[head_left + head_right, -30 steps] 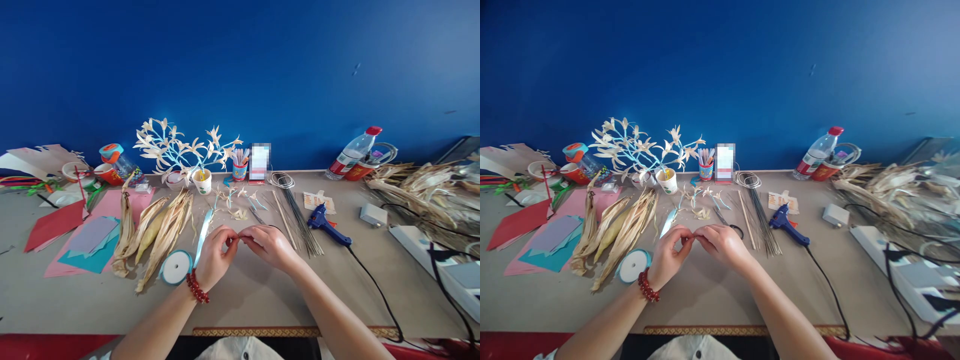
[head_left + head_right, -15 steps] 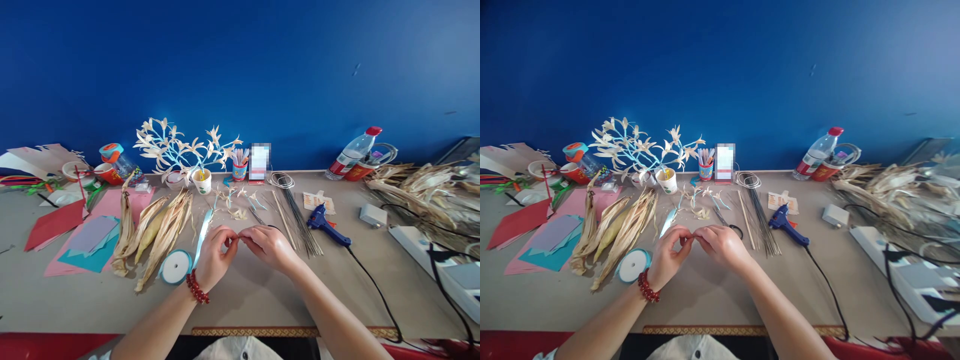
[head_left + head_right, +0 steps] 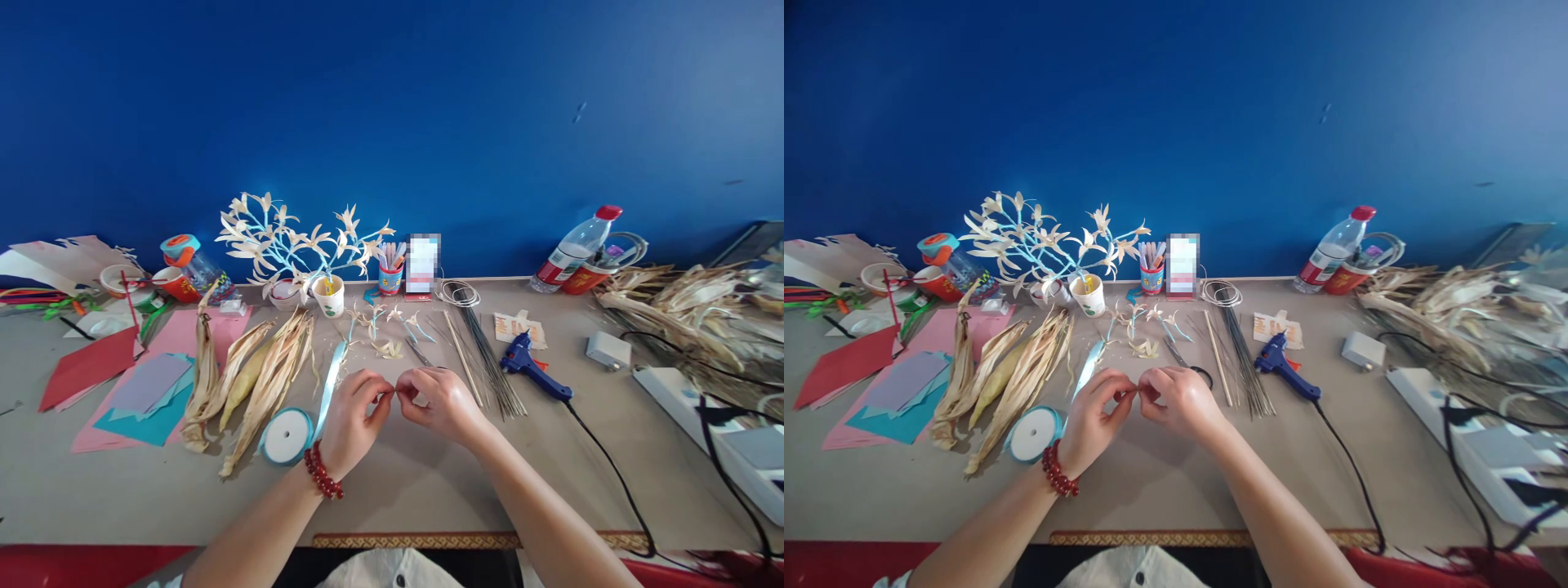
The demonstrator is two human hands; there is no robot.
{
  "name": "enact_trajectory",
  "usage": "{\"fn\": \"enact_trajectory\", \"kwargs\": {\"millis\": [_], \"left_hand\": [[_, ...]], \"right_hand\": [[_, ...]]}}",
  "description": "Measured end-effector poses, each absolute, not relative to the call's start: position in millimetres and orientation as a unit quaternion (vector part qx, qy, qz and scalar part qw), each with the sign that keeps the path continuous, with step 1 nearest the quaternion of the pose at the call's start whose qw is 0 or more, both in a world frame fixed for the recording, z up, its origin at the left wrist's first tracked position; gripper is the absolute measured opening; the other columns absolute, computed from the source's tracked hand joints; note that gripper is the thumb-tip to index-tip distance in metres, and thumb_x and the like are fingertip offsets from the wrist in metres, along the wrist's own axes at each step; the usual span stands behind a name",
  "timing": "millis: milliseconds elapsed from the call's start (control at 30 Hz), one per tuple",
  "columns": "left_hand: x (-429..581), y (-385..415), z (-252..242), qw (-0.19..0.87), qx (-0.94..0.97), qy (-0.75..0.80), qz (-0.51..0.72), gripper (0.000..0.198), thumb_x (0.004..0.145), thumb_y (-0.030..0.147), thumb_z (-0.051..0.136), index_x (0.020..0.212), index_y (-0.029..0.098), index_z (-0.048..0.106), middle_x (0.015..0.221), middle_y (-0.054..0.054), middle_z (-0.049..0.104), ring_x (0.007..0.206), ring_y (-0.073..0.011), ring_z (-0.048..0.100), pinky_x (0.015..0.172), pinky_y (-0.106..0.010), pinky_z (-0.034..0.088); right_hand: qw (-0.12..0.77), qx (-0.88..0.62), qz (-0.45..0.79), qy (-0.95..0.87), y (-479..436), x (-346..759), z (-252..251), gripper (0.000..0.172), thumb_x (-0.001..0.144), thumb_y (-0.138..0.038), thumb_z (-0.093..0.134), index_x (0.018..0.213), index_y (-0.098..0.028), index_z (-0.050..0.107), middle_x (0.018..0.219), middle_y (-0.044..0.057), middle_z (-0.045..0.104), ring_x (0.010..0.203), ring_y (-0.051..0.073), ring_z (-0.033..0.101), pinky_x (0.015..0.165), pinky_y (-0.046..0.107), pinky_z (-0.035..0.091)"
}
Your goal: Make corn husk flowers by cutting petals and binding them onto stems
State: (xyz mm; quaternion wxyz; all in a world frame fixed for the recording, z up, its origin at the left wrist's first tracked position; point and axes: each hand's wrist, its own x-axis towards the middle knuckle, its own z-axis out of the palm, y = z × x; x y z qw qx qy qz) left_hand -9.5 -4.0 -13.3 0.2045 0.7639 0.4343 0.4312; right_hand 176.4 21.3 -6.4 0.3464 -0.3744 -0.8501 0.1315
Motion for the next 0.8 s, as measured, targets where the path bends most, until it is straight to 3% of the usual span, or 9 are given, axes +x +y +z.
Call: {"fn": "enact_trajectory", "kwargs": {"millis": [167, 333, 467, 633, 800], "left_hand": [[-11.3, -2.5, -12.6, 0.264, 0.734, 0.447, 0.438, 0.011, 0.091, 0.016, 0.055, 0.088, 0.019, 0.065, 0.088, -0.006, 0.065, 0.083, -0.0186, 0.058, 0.078, -0.031, 0.045], [-11.7, 4.5, -15.7, 0.590, 0.525, 0.422, 0.445, 0.012, 0.085, 0.029, 0.068, 0.080, 0.017, 0.067, 0.076, -0.002, 0.064, 0.071, -0.0138, 0.056, 0.066, -0.025, 0.042], [-11.3, 5.6, -13.0, 0.752, 0.387, 0.345, 0.407, 0.017, 0.079, 0.030, 0.076, 0.081, 0.014, 0.070, 0.077, -0.004, 0.067, 0.075, -0.0147, 0.061, 0.074, -0.027, 0.046], [-11.7, 3.7, -6.2, 0.822, 0.325, 0.279, 0.376, 0.020, 0.074, 0.030, 0.081, 0.078, 0.012, 0.072, 0.073, -0.005, 0.068, 0.078, -0.0172, 0.066, 0.086, -0.034, 0.049], [-11.9, 3.5, -8.8, 0.819, 0.319, 0.299, 0.373, 0.021, 0.072, 0.029, 0.083, 0.079, 0.012, 0.072, 0.076, -0.005, 0.070, 0.081, -0.0185, 0.068, 0.089, -0.034, 0.048]], "right_hand": [[0.359, -0.418, 0.239, -0.799, 20.7, 177.4, -5.5, 0.008, 0.077, -0.013, 0.059, 0.080, -0.020, 0.061, 0.066, -0.001, 0.065, 0.057, 0.013, 0.060, 0.059, 0.023, 0.044], [0.393, -0.345, 0.527, -0.670, 24.1, 177.9, -10.1, 0.020, 0.082, -0.024, 0.072, 0.099, -0.018, 0.064, 0.087, 0.004, 0.070, 0.073, 0.015, 0.067, 0.066, 0.025, 0.053], [0.397, -0.267, 0.682, -0.553, 24.5, 174.1, -14.9, 0.022, 0.082, -0.030, 0.076, 0.097, -0.016, 0.067, 0.083, 0.003, 0.069, 0.069, 0.014, 0.067, 0.064, 0.026, 0.055], [0.387, -0.251, 0.734, -0.499, 22.6, 172.2, -14.1, 0.021, 0.082, -0.032, 0.078, 0.087, -0.014, 0.068, 0.073, 0.003, 0.071, 0.064, 0.012, 0.066, 0.059, 0.023, 0.053], [0.381, -0.260, 0.733, -0.501, 22.9, 173.3, -10.7, 0.023, 0.079, -0.033, 0.080, 0.085, -0.013, 0.069, 0.071, 0.003, 0.071, 0.062, 0.012, 0.065, 0.058, 0.023, 0.052]]}}
